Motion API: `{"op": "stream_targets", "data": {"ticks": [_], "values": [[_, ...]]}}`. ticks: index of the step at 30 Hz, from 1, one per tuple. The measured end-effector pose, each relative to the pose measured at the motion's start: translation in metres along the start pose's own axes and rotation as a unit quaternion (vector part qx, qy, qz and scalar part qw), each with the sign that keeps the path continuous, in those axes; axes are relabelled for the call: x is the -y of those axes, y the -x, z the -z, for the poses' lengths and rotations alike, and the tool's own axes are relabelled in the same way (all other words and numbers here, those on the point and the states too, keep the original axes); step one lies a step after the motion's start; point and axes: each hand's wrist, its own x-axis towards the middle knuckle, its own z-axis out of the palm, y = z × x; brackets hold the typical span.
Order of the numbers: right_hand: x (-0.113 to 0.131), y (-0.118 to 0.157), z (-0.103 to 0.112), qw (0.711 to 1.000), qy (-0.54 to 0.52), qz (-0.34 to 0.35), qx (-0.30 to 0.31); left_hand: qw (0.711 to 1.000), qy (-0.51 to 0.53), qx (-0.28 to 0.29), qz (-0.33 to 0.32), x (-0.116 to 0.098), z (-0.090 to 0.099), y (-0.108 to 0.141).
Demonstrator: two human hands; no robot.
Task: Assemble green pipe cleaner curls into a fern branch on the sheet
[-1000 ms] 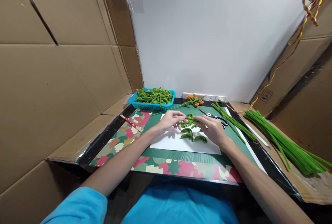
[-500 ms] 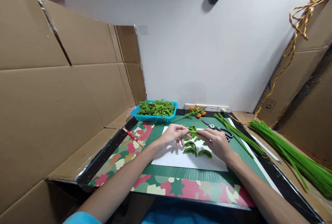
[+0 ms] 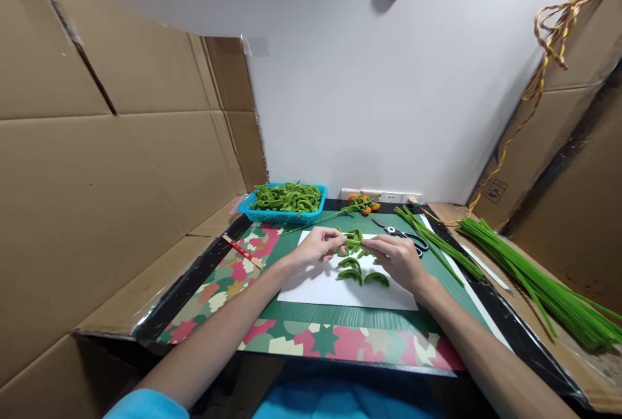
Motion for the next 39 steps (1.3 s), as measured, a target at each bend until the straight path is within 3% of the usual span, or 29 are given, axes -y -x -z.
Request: {"op": "stream_targets", "data": {"ticks": [22,39], "values": [[0.0003,0.0,0.0017,0.994,-0.047,-0.1,-0.002,0.998,-0.013,-0.037,-0.052,0.0054,-0.0004,-0.0055],[0.0004,-0.003,0.0028,0.979,-0.113,-0.165,-0.024,0.998,-0.009,-0.048,-0.048,0.0028,-0.0019,-0.0028]]}}
